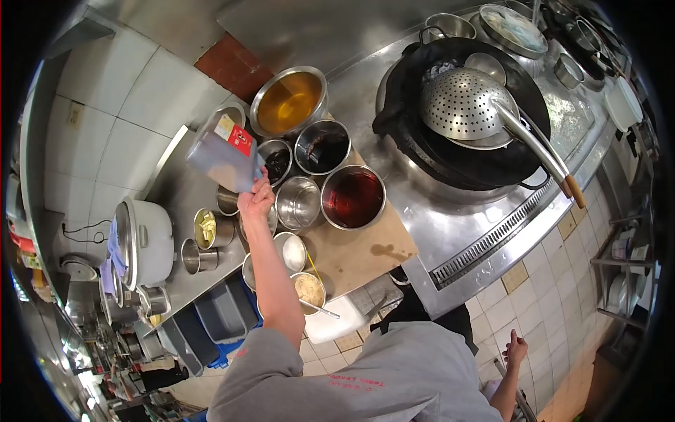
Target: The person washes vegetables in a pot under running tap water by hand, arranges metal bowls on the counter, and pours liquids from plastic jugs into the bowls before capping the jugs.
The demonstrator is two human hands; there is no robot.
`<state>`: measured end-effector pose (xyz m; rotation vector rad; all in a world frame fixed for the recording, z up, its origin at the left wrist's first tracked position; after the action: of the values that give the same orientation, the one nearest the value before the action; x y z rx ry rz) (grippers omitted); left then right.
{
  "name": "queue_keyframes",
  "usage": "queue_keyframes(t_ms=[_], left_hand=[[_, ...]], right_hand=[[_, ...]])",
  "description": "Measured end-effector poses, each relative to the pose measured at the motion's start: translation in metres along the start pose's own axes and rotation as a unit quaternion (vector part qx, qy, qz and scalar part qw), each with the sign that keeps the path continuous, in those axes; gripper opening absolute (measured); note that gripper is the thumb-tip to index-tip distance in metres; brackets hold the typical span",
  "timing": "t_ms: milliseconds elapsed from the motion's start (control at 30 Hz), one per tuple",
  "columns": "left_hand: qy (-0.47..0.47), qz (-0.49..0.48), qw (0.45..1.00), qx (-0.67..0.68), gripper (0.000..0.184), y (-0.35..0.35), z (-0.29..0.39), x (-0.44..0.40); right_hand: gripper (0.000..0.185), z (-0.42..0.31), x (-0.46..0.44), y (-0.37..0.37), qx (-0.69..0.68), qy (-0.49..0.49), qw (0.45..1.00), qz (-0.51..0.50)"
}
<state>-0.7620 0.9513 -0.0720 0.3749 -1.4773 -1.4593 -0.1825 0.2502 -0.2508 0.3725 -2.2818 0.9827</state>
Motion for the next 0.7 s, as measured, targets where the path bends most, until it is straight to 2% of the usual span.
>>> queue_keyframes(t_ms=[133, 200, 233, 333, 600, 700], left_hand=[[0.024, 0.007, 1.0, 0.012, 0.029, -0.005, 0.006, 0.002], [0.018, -0.001, 1.0, 0.016, 0.03, 0.003, 0.004, -0.005], [0.011, -0.036, 0.999, -0.003, 0.031, 0.008, 0.003, -0.004], [0.033, -0.034, 0.999, -0.002, 0.032, 0.019, 0.011, -0.005], [0.032, -0.09, 0.995, -0.006, 0.032, 0.081, 0.013, 0.02], [0.041, -0.085, 0.995, -0.026, 0.031, 0.093, 0.019, 0.026]], right_hand=[[0.049, 0.006, 0.003, -0.006, -0.005, -0.013, 1.0, 0.007], [0.049, 0.006, 0.008, -0.01, -0.027, -0.001, 1.0, 0.009], [0.049, 0.006, 0.011, -0.013, -0.023, 0.001, 1.0, 0.014], [0.048, -0.001, 0.02, -0.018, -0.005, 0.0, 1.0, 0.021], [0.045, 0.0, 0.027, -0.027, -0.013, 0.02, 0.999, 0.034], [0.052, 0.014, 0.013, -0.031, 0.008, 0.017, 1.0, 0.009]])
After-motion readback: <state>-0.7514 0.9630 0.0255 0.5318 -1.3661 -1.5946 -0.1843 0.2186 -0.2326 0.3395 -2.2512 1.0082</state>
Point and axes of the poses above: each hand's wrist, its own x-axis away from the middle knuckle, its own y-axis out of the palm, z = x × y, the point moved 6 cm from there along -x, towards the middle knuckle, and after that the axes turned 15 degrees about -x, right-handed, at the moved point
